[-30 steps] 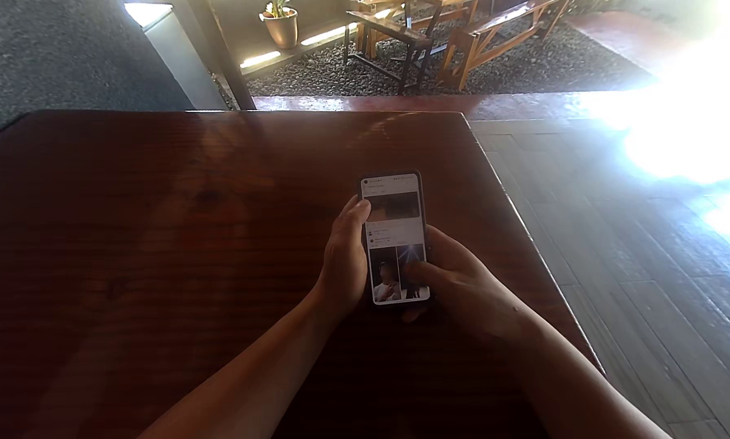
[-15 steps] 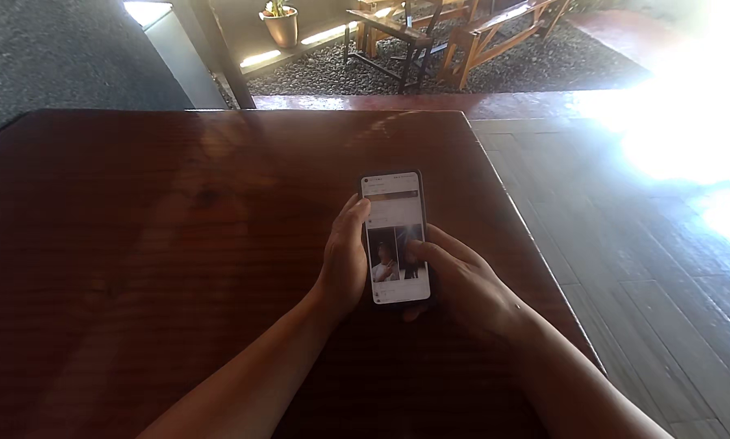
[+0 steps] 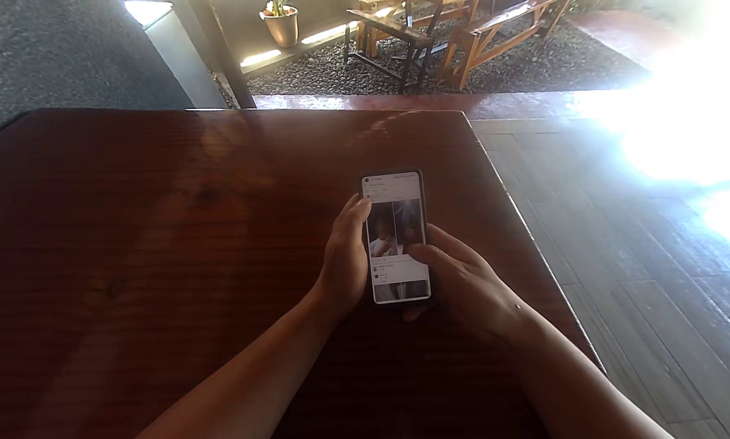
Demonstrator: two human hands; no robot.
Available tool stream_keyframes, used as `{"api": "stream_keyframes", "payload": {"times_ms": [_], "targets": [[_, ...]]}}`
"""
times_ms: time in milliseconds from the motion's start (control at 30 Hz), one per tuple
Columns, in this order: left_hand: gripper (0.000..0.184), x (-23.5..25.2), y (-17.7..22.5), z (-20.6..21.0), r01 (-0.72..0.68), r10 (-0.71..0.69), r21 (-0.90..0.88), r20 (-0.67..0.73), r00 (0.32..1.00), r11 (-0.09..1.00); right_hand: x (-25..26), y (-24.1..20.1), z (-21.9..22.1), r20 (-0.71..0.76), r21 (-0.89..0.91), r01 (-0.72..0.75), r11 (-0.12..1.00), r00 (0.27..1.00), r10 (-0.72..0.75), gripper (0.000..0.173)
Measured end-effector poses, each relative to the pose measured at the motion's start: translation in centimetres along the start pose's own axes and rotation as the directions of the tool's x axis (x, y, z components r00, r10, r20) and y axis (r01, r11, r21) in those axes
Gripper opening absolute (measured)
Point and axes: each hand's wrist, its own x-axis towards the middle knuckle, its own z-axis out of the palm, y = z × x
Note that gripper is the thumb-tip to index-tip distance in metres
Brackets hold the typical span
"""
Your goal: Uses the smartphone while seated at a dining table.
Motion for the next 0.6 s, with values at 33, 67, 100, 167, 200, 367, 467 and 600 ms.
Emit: {"api": "stream_keyframes", "payload": {"times_ms": [33, 67, 100, 167, 200, 367, 467, 600], "targets": [[0.052, -0.04, 0.06, -0.03, 0.009, -0.009, 0.005, 0.004, 1.0, 1.0, 0.0, 0.0, -0.01, 0.005, -0.004, 0.006, 1.0, 1.0, -0.006, 0.028], [0.051, -0.02, 0.02, 0.01, 0.008, -0.008, 0.003, -0.004, 1.0, 1.0, -0.01, 0.03, -0.06, 0.015, -0.009, 0.017, 1.0, 1.0, -0.017, 0.028], [0.051, -0.02, 0.0, 0.01, 0.008, -0.008, -0.001, -0.003, 1.0, 1.0, -0.02, 0.06, -0.11, 0.026, -0.017, 0.024, 1.0, 0.999, -0.024, 0.03], [0.051, -0.04, 0.04, 0.09, -0.004, 0.004, -0.013, -0.005, 1.0, 1.0, -0.01, 0.11, -0.19, 0.042, -0.03, 0.036, 0.999, 0.998, -0.035, 0.032], [0.05, -0.04, 0.03, 0.1, -0.008, 0.008, -0.015, -0.005, 1.0, 1.0, 0.02, 0.16, -0.21, 0.048, -0.029, 0.041, 0.999, 0.998, -0.04, 0.033], [0.052, 0.07, -0.12, -0.03, -0.007, 0.007, -0.003, -0.002, 1.0, 1.0, 0.05, 0.21, -0.25, 0.067, -0.029, 0.061, 0.998, 0.996, -0.059, 0.033], [0.054, 0.13, -0.26, -0.18, -0.008, 0.007, 0.003, 0.013, 1.0, 1.0, 0.04, 0.18, -0.27, 0.072, -0.043, 0.059, 0.997, 0.996, -0.056, 0.032], [0.054, 0.19, -0.38, -0.22, -0.012, 0.012, -0.004, 0.015, 1.0, 1.0, 0.05, 0.16, -0.24, 0.063, -0.042, 0.052, 0.998, 0.997, -0.049, 0.032]]}}
